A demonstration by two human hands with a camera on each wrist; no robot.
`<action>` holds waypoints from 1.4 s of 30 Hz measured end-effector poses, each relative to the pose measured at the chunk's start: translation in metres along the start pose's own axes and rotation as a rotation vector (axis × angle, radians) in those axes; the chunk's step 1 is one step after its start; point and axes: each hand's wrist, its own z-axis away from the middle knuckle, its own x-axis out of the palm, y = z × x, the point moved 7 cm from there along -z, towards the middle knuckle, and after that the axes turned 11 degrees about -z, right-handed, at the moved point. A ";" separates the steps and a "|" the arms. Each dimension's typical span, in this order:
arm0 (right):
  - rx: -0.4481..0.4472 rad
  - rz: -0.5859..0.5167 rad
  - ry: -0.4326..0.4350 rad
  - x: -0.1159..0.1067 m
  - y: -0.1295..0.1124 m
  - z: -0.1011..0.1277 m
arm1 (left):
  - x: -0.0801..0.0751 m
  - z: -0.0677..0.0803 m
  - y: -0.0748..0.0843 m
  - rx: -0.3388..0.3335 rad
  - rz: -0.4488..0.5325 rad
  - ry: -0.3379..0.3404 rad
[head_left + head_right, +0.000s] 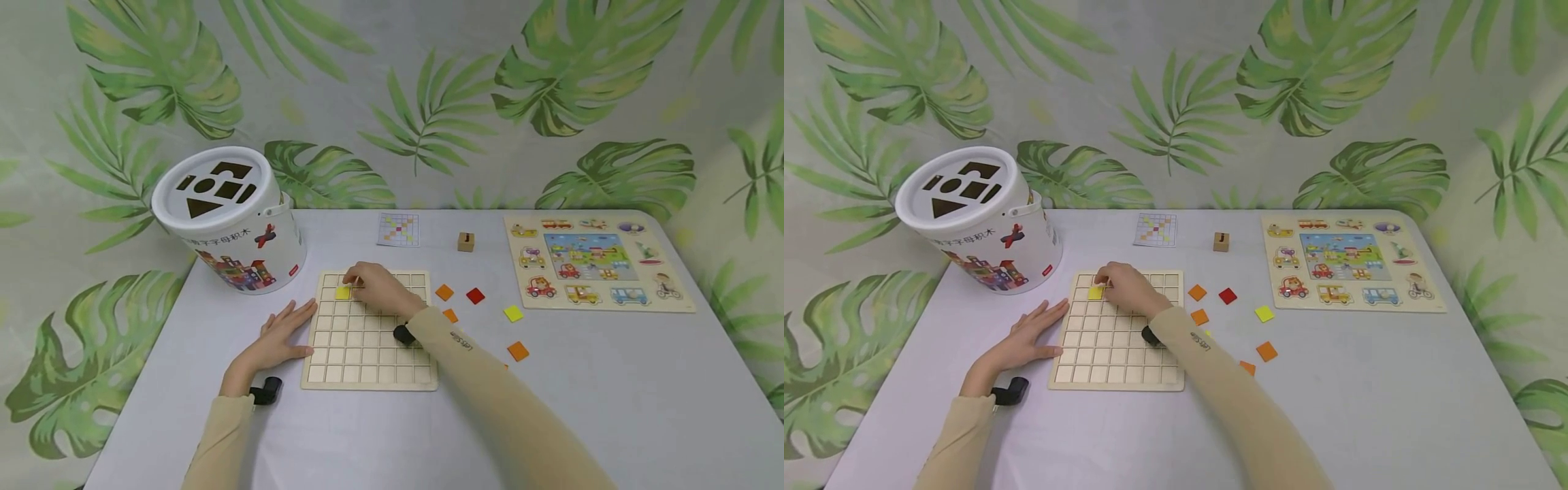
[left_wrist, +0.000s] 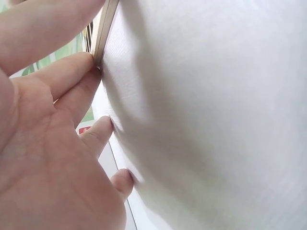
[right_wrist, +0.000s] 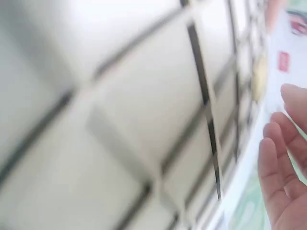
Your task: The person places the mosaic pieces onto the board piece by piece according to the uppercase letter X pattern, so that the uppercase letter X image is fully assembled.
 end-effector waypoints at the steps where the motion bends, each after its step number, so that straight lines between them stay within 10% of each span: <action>1: -0.008 -0.030 0.010 -0.007 0.002 0.005 | 0.000 0.000 0.000 0.000 0.004 0.001; 17: 0.170 -0.006 0.178 -0.091 0.081 0.108 | -0.001 0.003 -0.003 -0.006 0.017 0.002; 28: 0.196 0.084 0.174 -0.086 0.087 0.102 | 0.000 0.002 -0.003 -0.002 0.017 0.000; 42: -0.043 0.047 0.067 -0.051 0.046 0.060 | 0.004 -0.001 -0.006 -0.004 0.021 0.001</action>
